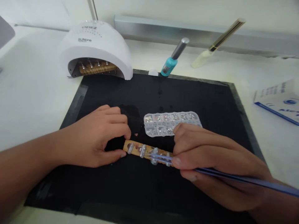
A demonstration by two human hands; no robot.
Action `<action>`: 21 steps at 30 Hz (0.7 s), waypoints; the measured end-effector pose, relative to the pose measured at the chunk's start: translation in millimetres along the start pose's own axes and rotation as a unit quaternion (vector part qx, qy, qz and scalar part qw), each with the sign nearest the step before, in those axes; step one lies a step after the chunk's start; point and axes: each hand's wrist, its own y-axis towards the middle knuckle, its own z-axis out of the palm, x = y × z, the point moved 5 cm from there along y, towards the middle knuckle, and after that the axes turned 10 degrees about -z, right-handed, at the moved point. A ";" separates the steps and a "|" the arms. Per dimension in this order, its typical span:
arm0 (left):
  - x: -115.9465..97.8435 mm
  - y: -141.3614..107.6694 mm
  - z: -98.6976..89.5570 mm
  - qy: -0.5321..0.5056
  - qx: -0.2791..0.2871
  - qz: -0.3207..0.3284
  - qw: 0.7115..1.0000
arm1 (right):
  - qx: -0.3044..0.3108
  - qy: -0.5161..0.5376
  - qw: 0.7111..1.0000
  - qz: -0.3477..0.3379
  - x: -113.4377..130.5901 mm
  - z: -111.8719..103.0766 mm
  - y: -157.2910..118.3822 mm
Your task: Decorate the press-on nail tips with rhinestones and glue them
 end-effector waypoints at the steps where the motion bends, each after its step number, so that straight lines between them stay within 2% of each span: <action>1: -0.1 0.1 0.1 0.000 0.000 0.000 1.000 | 0.000 0.001 1.000 0.002 -0.5 0.1 0.0; 14: 0.1 -0.3 -0.4 0.003 -0.001 0.001 1.000 | 0.012 0.012 1.000 -0.009 -2.3 1.6 -0.7; 21: 0.4 -0.9 -0.1 0.003 -0.004 0.005 1.000 | -0.009 0.011 1.000 -0.019 -1.8 -0.9 -0.1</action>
